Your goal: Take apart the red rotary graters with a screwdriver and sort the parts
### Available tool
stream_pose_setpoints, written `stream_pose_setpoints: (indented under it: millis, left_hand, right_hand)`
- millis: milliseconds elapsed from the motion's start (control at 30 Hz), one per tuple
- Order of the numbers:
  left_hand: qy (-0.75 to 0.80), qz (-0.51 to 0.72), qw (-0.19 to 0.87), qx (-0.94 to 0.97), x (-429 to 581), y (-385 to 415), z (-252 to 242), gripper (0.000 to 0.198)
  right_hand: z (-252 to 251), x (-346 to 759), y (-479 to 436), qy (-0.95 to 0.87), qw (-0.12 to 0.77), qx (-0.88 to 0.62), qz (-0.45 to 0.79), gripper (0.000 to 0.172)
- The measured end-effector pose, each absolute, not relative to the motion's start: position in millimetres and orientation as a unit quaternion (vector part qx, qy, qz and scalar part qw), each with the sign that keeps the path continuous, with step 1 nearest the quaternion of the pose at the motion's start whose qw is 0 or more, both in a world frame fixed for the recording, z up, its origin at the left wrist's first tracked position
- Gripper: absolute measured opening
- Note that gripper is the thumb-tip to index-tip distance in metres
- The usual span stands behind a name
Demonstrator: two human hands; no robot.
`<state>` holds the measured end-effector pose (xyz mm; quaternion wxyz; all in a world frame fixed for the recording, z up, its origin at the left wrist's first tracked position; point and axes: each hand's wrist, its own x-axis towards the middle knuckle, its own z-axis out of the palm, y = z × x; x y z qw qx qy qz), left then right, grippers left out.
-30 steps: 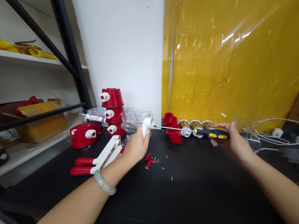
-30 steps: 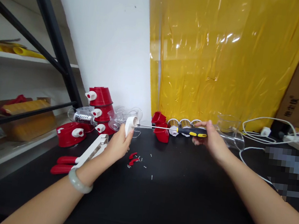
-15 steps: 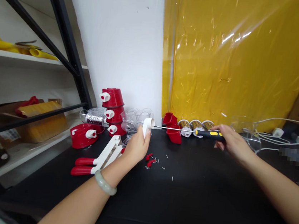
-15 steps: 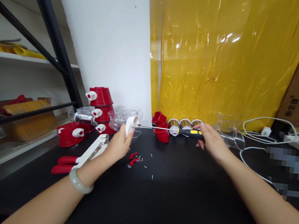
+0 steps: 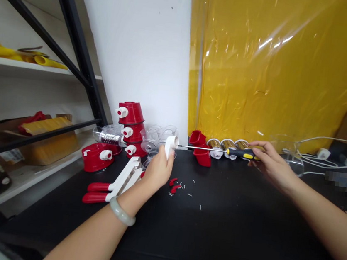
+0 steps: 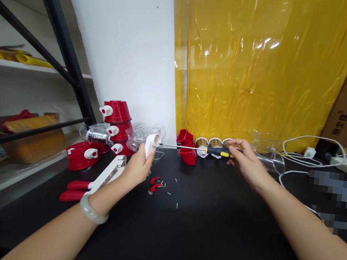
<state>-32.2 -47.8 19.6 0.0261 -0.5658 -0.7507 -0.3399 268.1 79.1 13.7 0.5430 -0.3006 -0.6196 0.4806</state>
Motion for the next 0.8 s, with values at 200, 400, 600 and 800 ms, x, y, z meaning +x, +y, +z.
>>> stream_pose_setpoints:
  millis: [200,400,600,800]
  left_hand:
    - [-0.754,-0.334,0.026,-0.565,-31,-49,20,0.023]
    - [-0.748,-0.345,0.024,-0.567,-33,-49,19,0.022]
    - [-0.748,-0.347,0.017,-0.565,-30,-50,22,0.023]
    - [-0.747,-0.348,0.022,-0.567,-32,-49,21,0.024]
  right_hand:
    - [17,267,78,-0.586,0.538,-0.262,0.547,0.039]
    - [13,268,81,-0.639,0.526,-0.329,0.454,0.036]
    - [16,267,79,-0.576,0.536,-0.261,0.559,0.043]
    - [9,268,86,-0.651,0.508,-0.345,0.446,0.036]
